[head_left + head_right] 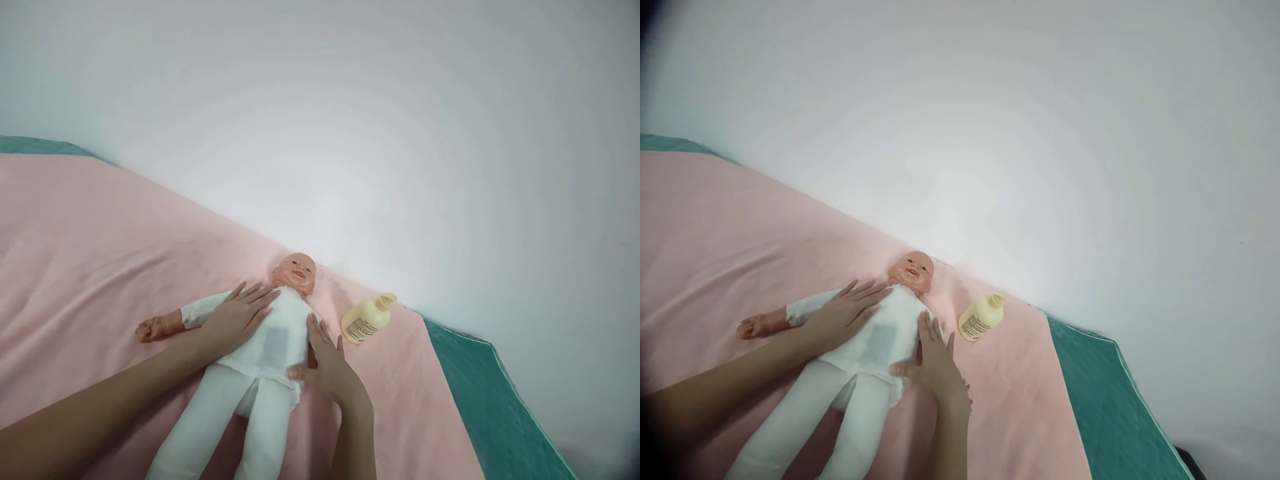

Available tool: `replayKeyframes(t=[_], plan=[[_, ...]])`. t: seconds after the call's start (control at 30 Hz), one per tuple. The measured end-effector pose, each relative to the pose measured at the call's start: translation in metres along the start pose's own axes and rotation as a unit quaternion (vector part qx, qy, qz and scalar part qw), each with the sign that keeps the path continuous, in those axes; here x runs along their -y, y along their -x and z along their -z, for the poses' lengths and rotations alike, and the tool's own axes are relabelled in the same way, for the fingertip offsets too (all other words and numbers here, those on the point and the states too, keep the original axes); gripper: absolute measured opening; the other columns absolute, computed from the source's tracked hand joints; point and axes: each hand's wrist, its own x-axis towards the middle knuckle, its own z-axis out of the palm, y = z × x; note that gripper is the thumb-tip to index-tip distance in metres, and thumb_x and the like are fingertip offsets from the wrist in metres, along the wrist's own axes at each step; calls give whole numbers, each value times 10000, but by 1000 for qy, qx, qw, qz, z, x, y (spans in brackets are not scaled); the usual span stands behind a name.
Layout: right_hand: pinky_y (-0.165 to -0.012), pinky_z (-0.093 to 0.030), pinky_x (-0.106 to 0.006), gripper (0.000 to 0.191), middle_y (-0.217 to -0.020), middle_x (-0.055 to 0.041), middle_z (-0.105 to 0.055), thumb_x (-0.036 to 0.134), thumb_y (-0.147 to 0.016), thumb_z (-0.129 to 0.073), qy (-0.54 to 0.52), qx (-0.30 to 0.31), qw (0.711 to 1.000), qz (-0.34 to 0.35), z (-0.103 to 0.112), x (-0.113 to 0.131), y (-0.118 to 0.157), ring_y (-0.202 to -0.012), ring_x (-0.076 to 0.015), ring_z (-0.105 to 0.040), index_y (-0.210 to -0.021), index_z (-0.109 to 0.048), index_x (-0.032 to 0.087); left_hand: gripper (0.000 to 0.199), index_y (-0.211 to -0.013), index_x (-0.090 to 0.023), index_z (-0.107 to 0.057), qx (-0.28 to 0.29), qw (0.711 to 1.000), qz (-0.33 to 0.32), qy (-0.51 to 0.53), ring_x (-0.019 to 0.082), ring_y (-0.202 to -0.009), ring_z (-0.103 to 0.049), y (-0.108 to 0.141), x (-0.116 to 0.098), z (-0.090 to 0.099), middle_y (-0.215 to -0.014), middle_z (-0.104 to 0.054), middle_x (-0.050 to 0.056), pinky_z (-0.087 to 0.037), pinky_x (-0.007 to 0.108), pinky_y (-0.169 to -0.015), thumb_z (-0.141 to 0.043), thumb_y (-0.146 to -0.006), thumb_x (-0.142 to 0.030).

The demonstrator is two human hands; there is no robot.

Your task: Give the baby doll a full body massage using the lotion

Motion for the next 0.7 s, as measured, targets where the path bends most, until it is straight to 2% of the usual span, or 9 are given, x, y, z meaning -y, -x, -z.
replayKeyframes(t=[0.07,0.13,0.23,0.3,0.37,0.47,0.57,0.7], plan=[[-1147,159,-459,1012,-1583,-10,28,527,-814,-601,2,0,1000,5,1,6,6,-1460,-176,96,-1506,54,187,459,-1390,-206,-476,-29,998,22,-44,232,-1351,-397,1,5,-1,-1407,-515,62,-163,484,-1153,-267,-996,-314],[-1165,110,-456,919,-1582,10,18,515,-857,-557,2,5,999,37,0,17,13,-1462,-172,77,-1511,17,218,460,-1351,-174,-510,-30,997,21,-71,224,-1319,-443,2,12,-2,-1358,-562,90,-168,470,-1151,-264,-963,-195],[-1172,68,-486,657,-1577,60,-86,502,-933,-455,5,25,990,141,-6,38,22,-1467,-193,3,-1498,-166,334,517,-1304,-152,-532,-13,996,18,-85,209,-1271,-499,2,23,-3,-1298,-608,105,-191,452,-1144,-269,-870,-54],[-1164,85,-509,510,-1558,93,-183,505,-956,-421,6,43,976,214,-14,51,23,-1467,-214,-41,-1444,-319,397,514,-1291,-152,-531,-8,996,17,-89,221,-1263,-507,2,27,-3,-1297,-609,106,-202,462,-1137,-300,-843,-52],[-1149,125,-528,449,-1537,116,-245,540,-943,-437,4,44,965,259,-23,60,18,-1466,-238,-46,-1375,-438,422,493,-1286,-150,-528,-2,995,14,-95,243,-1269,-499,2,28,-3,-1305,-602,112,-211,474,-1128,-342,-835,-77],[-1129,176,-536,429,-1517,120,-297,559,-936,-429,1,17,962,274,-31,64,8,-1464,-256,-57,-1324,-515,399,478,-1289,-139,-517,7,995,9,-101,262,-1274,-491,1,24,-2,-1307,-597,125,-216,472,-1124,-419,-822,-125],[-1147,173,-486,435,-1497,110,-352,524,-978,-336,-4,-20,964,267,-32,61,-2,-1462,-213,-95,-1356,-486,373,473,-1291,-143,-510,9,995,11,-97,253,-1254,-509,1,21,0,-1305,-597,128,-217,455,-1128,-448,-822,-152],[-1151,149,-503,489,-1555,96,-204,541,-983,-277,6,-73,968,238,-33,52,-13,-1466,-178,-67,-1430,-367,363,441,-1285,-137,-518,16,996,14,-91,229,-1204,-551,2,21,0,-1290,-608,126,-222,428,-1129,-413,-856,-148]])
